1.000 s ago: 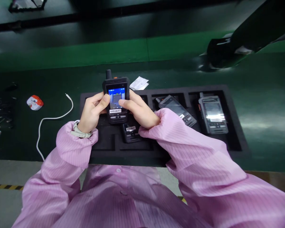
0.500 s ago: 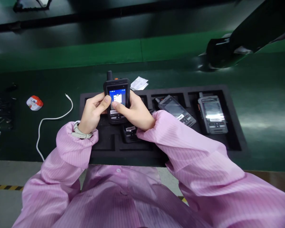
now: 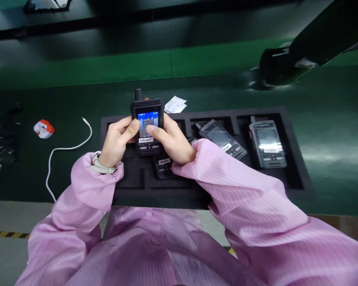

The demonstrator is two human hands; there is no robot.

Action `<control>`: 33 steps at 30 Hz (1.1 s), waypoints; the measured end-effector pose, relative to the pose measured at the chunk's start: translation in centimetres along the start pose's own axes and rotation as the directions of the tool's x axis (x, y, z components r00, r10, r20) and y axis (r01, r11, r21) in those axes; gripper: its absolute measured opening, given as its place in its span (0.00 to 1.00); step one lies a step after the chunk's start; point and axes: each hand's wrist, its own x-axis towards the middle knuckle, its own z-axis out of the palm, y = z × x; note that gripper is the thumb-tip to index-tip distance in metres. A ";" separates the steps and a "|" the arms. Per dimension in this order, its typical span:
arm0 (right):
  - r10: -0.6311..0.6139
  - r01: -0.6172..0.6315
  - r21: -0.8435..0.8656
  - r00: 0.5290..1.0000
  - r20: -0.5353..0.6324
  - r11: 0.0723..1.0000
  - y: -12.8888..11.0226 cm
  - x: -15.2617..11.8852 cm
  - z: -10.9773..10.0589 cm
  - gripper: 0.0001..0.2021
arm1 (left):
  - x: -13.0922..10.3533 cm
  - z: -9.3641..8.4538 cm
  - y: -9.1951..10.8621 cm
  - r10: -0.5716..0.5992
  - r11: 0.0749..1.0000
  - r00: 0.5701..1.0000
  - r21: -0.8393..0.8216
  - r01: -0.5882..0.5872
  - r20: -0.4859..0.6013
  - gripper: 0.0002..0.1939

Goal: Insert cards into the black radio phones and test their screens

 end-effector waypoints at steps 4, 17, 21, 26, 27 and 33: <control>0.020 -0.019 0.029 1.000 -0.010 0.999 0.0 0.0 0.1 0.22 | 0.0 -0.1 -0.1 -0.006 1.000 1.000 -0.019 0.007 0.011 0.24; 0.032 -0.038 0.154 0.999 0.040 0.987 0.5 -0.2 -0.1 0.27 | -0.1 0.0 0.0 -0.013 0.999 1.000 -0.029 0.013 0.012 0.23; 0.064 -0.069 0.136 0.997 0.042 0.988 0.5 -0.2 -0.1 0.25 | -0.2 0.1 0.1 -0.023 1.000 1.000 -0.006 0.023 -0.002 0.25; 0.041 -0.045 0.086 0.998 0.047 0.995 -0.1 -0.1 -0.2 0.20 | -0.1 0.0 0.1 -0.011 1.000 1.000 -0.002 0.011 -0.015 0.24; 0.034 -0.038 0.071 0.998 0.047 0.997 -0.2 -0.1 -0.2 0.19 | -0.1 0.0 0.1 -0.007 1.000 1.000 0.000 0.007 -0.020 0.24; 0.032 -0.035 0.076 0.999 0.034 0.997 -0.7 -0.1 0.0 0.21 | -0.2 0.1 0.1 -0.003 1.000 0.999 -0.002 0.003 -0.033 0.24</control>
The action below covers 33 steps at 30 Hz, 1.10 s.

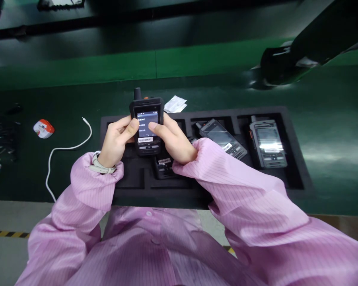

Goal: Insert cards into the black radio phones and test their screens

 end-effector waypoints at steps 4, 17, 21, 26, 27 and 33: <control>-0.017 0.017 -0.050 1.000 0.005 0.999 0.4 0.2 -0.1 0.19 | 0.0 0.0 0.1 -0.009 1.000 1.000 -0.002 0.009 -0.004 0.24; -0.010 0.011 -0.055 1.000 0.015 0.998 -0.3 -0.2 -0.3 0.17 | 0.0 0.1 0.2 -0.010 1.000 1.000 -0.014 0.010 -0.010 0.24; -0.010 0.010 -0.041 1.000 0.006 0.999 -0.4 -0.2 -0.3 0.18 | 0.0 0.1 0.2 -0.003 0.999 1.000 -0.034 0.003 -0.010 0.22; -0.013 0.014 -0.035 1.000 0.014 0.999 -0.1 -0.1 -0.3 0.19 | 0.0 0.1 0.2 -0.001 1.000 1.000 -0.024 0.001 -0.004 0.23; -0.013 0.013 -0.034 1.000 0.013 0.999 0.0 0.0 -0.3 0.20 | 0.0 0.1 0.2 -0.001 1.000 1.000 -0.021 0.001 -0.003 0.23; -0.012 0.012 -0.007 1.000 0.015 1.000 0.5 0.2 -0.2 0.22 | 0.0 0.1 0.2 -0.007 1.000 1.000 -0.008 0.007 0.007 0.24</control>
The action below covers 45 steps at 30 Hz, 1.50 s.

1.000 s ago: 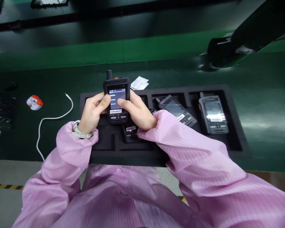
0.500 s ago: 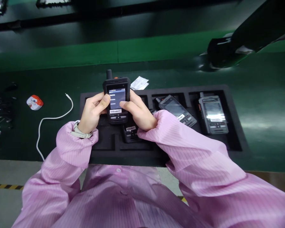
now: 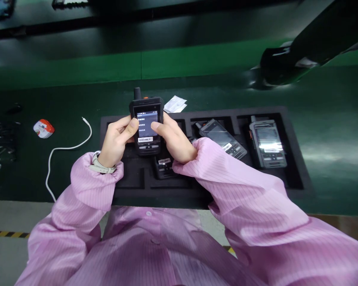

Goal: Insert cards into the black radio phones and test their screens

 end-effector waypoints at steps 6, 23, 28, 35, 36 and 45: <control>-0.011 0.011 0.015 1.000 0.017 1.000 -0.2 -0.1 -0.1 0.23 | 0.0 0.0 0.0 0.003 1.000 1.000 -0.006 -0.003 0.000 0.24; -0.014 0.015 -0.005 1.000 0.016 1.000 -0.7 -0.1 -0.1 0.21 | 0.0 -0.1 -0.1 0.003 1.000 0.999 -0.017 -0.002 0.033 0.24; 0.019 -0.020 0.074 1.000 0.015 0.997 -0.4 0.1 0.1 0.20 | 0.0 -0.1 -0.3 0.002 1.000 0.999 -0.029 -0.001 0.036 0.24; -0.027 0.029 -0.020 0.998 0.064 0.999 -0.4 0.1 -0.4 0.24 | 0.0 -0.1 -0.2 0.013 0.999 0.999 -0.031 -0.012 0.031 0.23; -0.031 0.032 -0.020 0.997 0.075 0.999 -0.5 0.1 -0.4 0.24 | 0.0 -0.1 -0.1 0.015 0.999 0.999 -0.030 -0.014 0.028 0.23; 0.075 -0.077 0.126 0.997 0.017 0.989 -0.5 0.2 0.2 0.19 | 0.2 -0.2 -0.4 0.083 0.996 0.996 0.019 -0.084 0.012 0.22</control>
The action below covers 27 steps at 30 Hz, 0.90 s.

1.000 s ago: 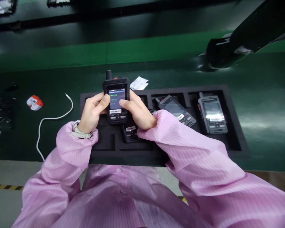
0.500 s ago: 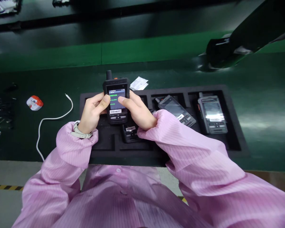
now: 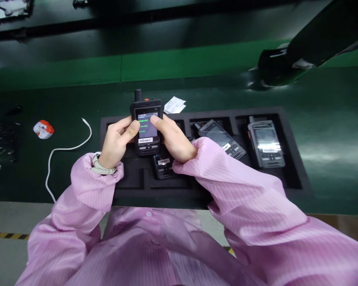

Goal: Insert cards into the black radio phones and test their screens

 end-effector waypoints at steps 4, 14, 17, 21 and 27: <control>0.031 -0.032 0.091 0.999 0.010 0.995 0.3 0.1 0.1 0.22 | 0.0 0.0 0.0 0.031 0.999 0.999 0.018 -0.031 -0.011 0.21; 0.044 -0.044 0.097 0.999 0.006 0.994 0.5 -0.1 0.1 0.30 | -0.1 0.0 0.0 -0.009 1.000 1.000 0.000 0.009 0.006 0.22; 0.037 -0.038 0.099 0.999 0.012 0.994 0.5 -0.1 0.0 0.30 | -0.1 0.0 0.0 -0.022 1.000 1.000 0.000 0.022 0.013 0.23; 0.038 -0.040 0.102 0.999 0.012 0.994 0.6 -0.1 0.0 0.29 | -0.1 -0.1 -0.1 -0.040 0.999 0.999 0.009 0.040 0.005 0.24; 0.027 -0.030 0.097 0.999 0.025 0.995 0.6 0.0 -0.1 0.26 | 0.0 0.0 0.0 -0.040 0.999 0.999 -0.004 0.040 0.006 0.23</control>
